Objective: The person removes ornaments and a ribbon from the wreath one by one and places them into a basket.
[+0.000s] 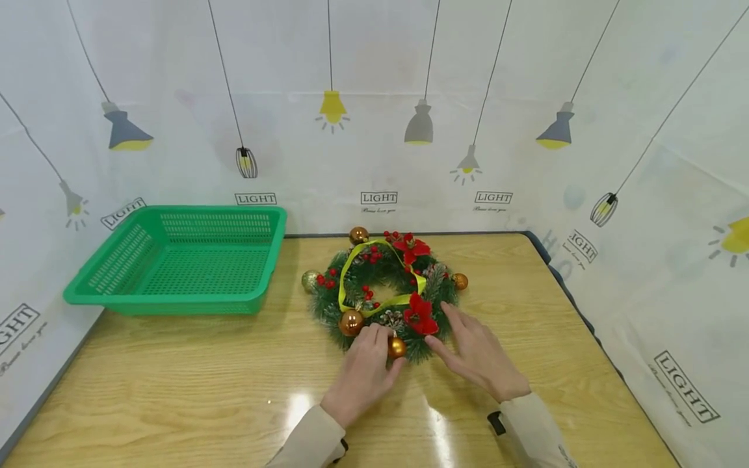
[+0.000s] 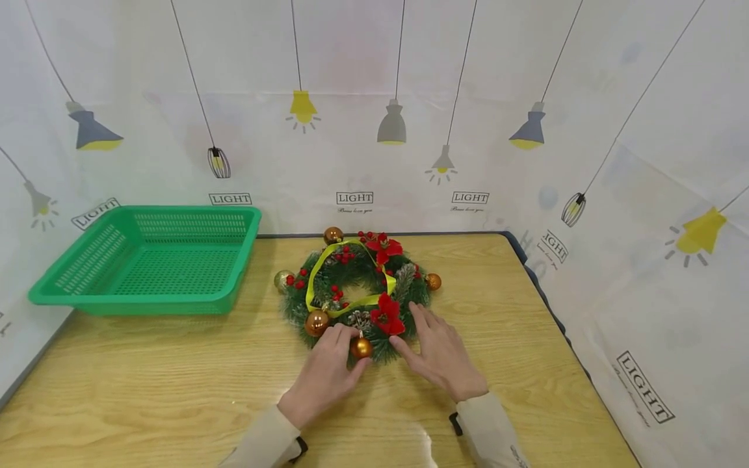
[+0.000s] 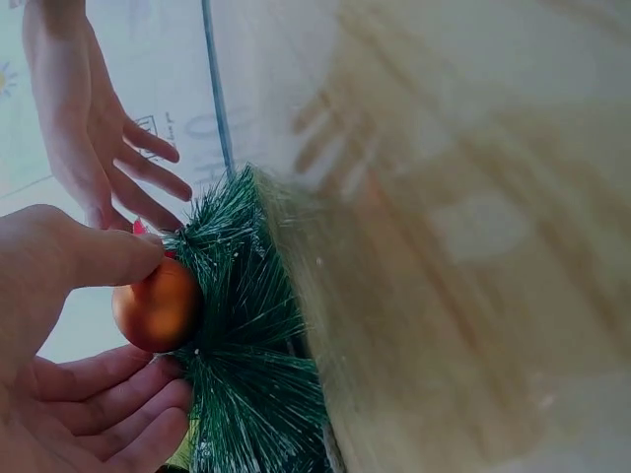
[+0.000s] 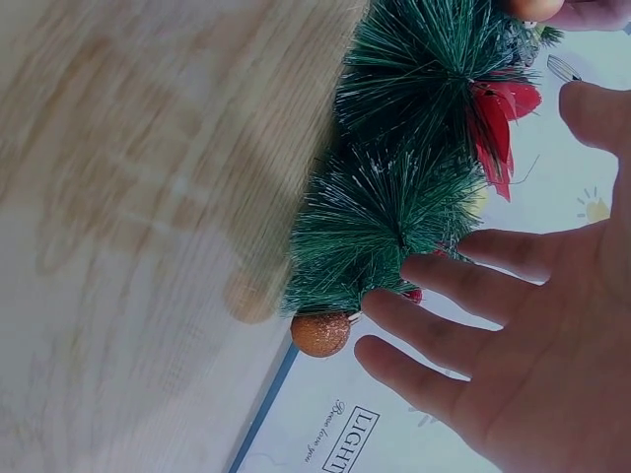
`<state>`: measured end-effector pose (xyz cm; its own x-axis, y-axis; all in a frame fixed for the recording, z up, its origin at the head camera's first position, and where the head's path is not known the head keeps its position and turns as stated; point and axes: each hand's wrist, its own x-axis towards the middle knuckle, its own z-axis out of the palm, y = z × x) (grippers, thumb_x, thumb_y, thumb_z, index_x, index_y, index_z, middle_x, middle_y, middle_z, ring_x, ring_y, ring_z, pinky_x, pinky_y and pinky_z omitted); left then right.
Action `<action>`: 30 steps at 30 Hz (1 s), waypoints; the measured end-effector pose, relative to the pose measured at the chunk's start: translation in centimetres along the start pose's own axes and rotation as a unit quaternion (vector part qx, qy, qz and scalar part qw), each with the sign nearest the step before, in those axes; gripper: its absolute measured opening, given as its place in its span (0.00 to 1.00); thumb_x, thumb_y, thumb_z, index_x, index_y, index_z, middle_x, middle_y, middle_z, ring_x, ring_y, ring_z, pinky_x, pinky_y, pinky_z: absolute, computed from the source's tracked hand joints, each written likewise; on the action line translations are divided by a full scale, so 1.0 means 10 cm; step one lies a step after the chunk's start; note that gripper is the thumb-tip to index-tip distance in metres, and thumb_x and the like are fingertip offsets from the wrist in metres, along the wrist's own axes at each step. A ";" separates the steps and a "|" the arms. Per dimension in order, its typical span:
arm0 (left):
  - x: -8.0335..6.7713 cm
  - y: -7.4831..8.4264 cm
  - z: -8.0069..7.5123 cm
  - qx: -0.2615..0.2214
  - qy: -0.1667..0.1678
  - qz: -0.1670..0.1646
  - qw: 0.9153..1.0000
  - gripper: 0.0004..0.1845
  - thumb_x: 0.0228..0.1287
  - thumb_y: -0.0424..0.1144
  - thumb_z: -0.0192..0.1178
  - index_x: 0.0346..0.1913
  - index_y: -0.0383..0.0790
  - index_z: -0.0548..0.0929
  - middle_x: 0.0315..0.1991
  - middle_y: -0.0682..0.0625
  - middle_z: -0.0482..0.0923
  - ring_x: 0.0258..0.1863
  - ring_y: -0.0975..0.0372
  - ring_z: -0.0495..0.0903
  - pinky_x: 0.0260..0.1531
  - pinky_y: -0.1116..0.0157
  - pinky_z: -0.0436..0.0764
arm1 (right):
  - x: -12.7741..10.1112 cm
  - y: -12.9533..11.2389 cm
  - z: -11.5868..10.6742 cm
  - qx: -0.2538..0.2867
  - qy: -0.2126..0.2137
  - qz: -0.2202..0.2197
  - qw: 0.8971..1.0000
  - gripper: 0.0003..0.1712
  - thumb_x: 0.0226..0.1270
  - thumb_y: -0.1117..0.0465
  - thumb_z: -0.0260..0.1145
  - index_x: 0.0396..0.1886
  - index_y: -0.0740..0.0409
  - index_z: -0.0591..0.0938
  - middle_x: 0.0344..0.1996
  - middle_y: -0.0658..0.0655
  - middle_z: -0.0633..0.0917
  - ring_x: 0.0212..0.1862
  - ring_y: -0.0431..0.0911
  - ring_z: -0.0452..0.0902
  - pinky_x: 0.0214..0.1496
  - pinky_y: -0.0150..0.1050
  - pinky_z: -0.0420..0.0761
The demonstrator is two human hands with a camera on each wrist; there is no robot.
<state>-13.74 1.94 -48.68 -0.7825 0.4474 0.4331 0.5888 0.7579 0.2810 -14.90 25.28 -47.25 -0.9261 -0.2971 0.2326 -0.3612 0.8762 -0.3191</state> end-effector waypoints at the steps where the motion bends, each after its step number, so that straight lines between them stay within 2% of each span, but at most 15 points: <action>1: 0.00 0.00 0.00 -0.003 0.002 -0.003 1.000 0.26 0.61 0.46 0.73 0.54 0.32 0.80 0.45 0.45 0.80 0.45 0.57 0.80 0.49 0.63 0.84 | 0.00 0.00 0.00 0.000 0.001 0.000 1.000 0.44 0.74 0.39 0.59 0.74 0.69 0.65 0.68 0.71 0.74 0.65 0.67 0.75 0.64 0.62 0.79; 7: -0.01 -0.01 -0.01 -0.009 0.007 -0.007 1.000 0.24 0.61 0.44 0.72 0.53 0.31 0.81 0.44 0.45 0.82 0.43 0.58 0.80 0.47 0.64 0.85 | 0.01 -0.01 0.00 0.000 0.002 0.001 1.000 0.44 0.74 0.39 0.59 0.74 0.69 0.65 0.68 0.71 0.74 0.64 0.67 0.76 0.63 0.62 0.79; 12: 0.01 -0.02 -0.06 -0.009 0.039 0.008 0.999 0.20 0.60 0.41 0.73 0.49 0.32 0.82 0.41 0.46 0.83 0.39 0.58 0.81 0.42 0.65 0.85 | 0.01 -0.01 0.00 0.000 -0.001 0.004 1.000 0.45 0.74 0.39 0.59 0.75 0.68 0.65 0.68 0.71 0.74 0.64 0.68 0.75 0.64 0.63 0.78; 16: 0.05 -0.03 -0.11 -0.015 0.056 0.011 0.998 0.21 0.59 0.40 0.73 0.50 0.31 0.83 0.42 0.44 0.84 0.41 0.56 0.82 0.43 0.63 0.86 | 0.00 -0.02 0.00 0.001 -0.001 0.004 1.000 0.45 0.74 0.39 0.60 0.75 0.68 0.65 0.68 0.72 0.74 0.65 0.68 0.75 0.63 0.63 0.78; 24: 0.08 -0.04 -0.20 -0.049 0.035 -0.005 0.998 0.21 0.62 0.38 0.70 0.54 0.29 0.81 0.47 0.42 0.83 0.46 0.53 0.83 0.46 0.62 0.87 | 0.00 -0.02 0.02 0.000 0.000 0.000 1.000 0.44 0.74 0.40 0.60 0.74 0.69 0.65 0.68 0.73 0.74 0.65 0.68 0.75 0.63 0.63 0.79; 30: 0.09 -0.03 -0.23 -0.073 0.035 -0.012 0.997 0.21 0.62 0.40 0.70 0.53 0.30 0.82 0.45 0.42 0.84 0.44 0.55 0.85 0.43 0.63 0.88 | 0.00 -0.01 0.02 0.001 -0.001 -0.003 1.000 0.44 0.74 0.40 0.60 0.74 0.70 0.66 0.68 0.73 0.74 0.64 0.68 0.75 0.64 0.63 0.78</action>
<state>-14.15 0.96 -46.43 -0.7839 0.3920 0.4814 0.5970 0.6887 0.4113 -14.91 25.08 -47.42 -0.9244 -0.3021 0.2328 -0.3662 0.8737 -0.3203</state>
